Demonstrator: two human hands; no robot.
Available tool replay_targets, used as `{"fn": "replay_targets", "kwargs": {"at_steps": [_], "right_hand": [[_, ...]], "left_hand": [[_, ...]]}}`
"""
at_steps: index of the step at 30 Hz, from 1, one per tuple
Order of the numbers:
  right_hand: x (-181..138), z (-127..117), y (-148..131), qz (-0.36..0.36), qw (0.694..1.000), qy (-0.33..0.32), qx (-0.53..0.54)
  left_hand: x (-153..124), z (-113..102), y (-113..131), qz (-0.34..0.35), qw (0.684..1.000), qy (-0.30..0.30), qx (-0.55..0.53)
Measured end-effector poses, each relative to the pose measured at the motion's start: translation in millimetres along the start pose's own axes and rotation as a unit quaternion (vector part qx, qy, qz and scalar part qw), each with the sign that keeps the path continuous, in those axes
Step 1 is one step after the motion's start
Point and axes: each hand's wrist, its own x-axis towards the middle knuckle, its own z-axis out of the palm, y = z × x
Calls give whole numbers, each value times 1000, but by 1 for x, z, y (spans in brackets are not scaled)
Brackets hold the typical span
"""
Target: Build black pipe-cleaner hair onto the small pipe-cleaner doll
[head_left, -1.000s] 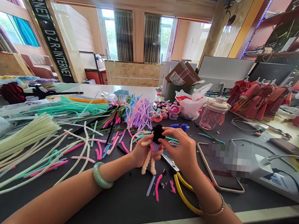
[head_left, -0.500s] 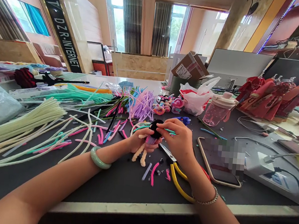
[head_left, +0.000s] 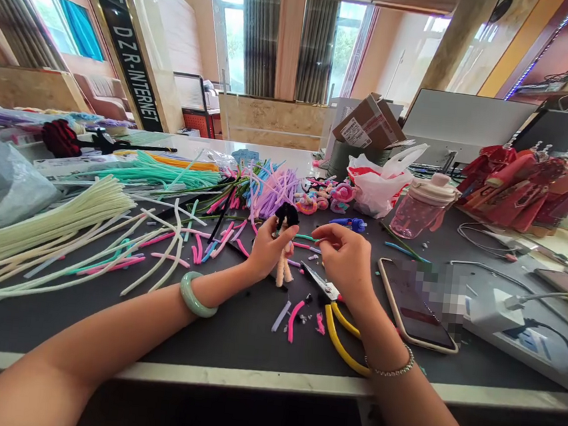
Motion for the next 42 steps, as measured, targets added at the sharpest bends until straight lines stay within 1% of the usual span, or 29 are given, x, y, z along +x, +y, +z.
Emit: {"fn": "replay_targets", "kwargs": {"at_steps": [2, 5, 8, 11, 14, 19, 26, 32, 37, 42], "right_hand": [[1, 0, 1, 8, 1000, -2, 6], [3, 1, 0, 19, 1000, -14, 14], [8, 0, -3, 36, 998, -22, 42], [16, -2, -6, 42, 993, -38, 99], [24, -5, -9, 24, 988, -70, 136], [32, -6, -8, -3, 984, -125, 129], [31, -5, -5, 11, 974, -148, 173], [33, -11, -9, 19, 971, -167, 171], [34, -6, -6, 18, 966, -161, 203], [34, -5, -4, 42, 960, -168, 222]], "left_hand": [[1, -2, -1, 39, 998, 29, 51], [-1, -5, -1, 64, 991, 61, 102], [-5, -6, 2, 78, 984, 64, 146], [-10, -3, 5, 100, 978, 58, 175], [-13, -1, 7, 108, 977, 44, 178], [-14, 0, 6, 120, 976, 43, 176], [-14, -2, 3, 117, 977, 32, 176], [-13, -3, 3, 129, 974, 26, 182], [-13, -4, 1, 157, 966, 23, 205], [-12, -4, 0, 186, 951, 29, 244]]}}
